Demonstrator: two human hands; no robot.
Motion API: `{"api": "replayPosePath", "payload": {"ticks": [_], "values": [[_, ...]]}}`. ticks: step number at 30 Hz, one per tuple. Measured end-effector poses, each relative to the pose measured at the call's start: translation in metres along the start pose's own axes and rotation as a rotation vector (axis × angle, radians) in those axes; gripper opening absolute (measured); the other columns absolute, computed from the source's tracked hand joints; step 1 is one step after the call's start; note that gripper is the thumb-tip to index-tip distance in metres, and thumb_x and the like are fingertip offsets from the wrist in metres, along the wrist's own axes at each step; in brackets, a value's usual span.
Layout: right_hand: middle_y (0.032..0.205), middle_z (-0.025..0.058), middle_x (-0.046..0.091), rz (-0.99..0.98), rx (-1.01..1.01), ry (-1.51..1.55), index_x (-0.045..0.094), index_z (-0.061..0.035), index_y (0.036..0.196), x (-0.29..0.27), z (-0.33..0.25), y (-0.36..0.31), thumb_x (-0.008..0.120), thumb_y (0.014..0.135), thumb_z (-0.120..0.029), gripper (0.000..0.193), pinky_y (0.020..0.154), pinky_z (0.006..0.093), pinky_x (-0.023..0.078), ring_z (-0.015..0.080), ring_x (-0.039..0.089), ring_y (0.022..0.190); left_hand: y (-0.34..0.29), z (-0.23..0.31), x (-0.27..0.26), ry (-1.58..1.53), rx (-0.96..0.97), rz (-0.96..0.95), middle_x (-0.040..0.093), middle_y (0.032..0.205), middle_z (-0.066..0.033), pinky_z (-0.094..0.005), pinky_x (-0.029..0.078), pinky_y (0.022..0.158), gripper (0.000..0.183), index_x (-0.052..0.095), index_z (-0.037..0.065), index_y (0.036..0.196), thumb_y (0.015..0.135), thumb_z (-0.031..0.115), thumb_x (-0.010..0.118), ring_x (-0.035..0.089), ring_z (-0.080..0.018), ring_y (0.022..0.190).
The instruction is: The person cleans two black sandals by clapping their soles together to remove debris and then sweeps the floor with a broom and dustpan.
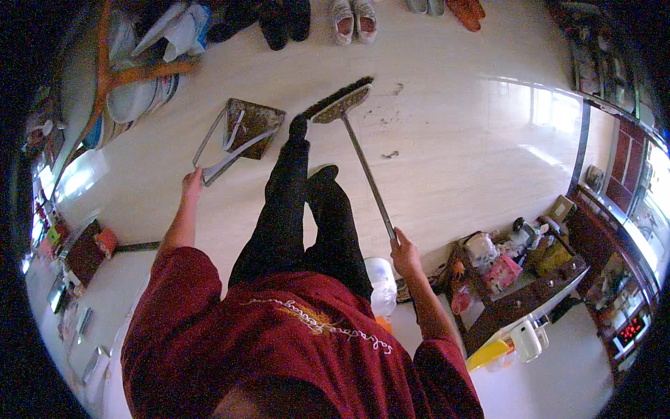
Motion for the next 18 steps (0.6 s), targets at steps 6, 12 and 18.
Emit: {"api": "replayPosePath", "payload": {"ticks": [6,12,18], "values": [[0.082,0.0262,0.056,0.095,-0.184,-0.212,0.04,-0.0111,0.123,0.05,0.036,-0.028,0.043,0.085,-0.024,0.04,0.067,0.0489,0.042,0.0428,0.054,0.077,-0.083,0.068,0.012,0.067,-0.097,0.122,0.058,0.079,-0.018,-0.034,0.046,0.045,0.063,0.055,-0.005,0.09,0.065,0.053,0.061,0.057,-0.0232,0.061],[0.076,0.0262,0.055,0.12,-0.334,-0.195,0.037,-0.0113,0.124,0.079,0.005,-0.016,0.045,0.085,-0.022,0.042,0.058,0.0474,0.043,0.0421,0.054,0.069,-0.048,-0.041,-0.003,-0.232,-0.278,-0.053,0.049,0.061,-0.01,-0.0338,0.041,0.034,0.044,0.049,0.004,0.072,0.072,0.048,0.053,0.046,-0.0185,0.04],[0.068,0.0242,0.056,0.114,-0.534,-0.335,0.035,-0.0132,0.125,0.109,-0.07,0.035,0.044,0.085,-0.027,0.043,0.057,0.0489,0.043,0.041,0.055,0.062,-0.086,-0.152,-0.101,-0.455,-0.277,-0.045,0.043,0.05,-0.0101,-0.0298,0.036,0.027,0.031,0.042,0.004,0.065,0.074,0.033,0.047,0.041,-0.0194,0.032]]}}
Point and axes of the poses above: each hand's wrist, its own y-axis towards the middle knuckle, its own x-axis out of the palm, z = x × y, the point moved 1 cm from there along y, towards the middle knuckle
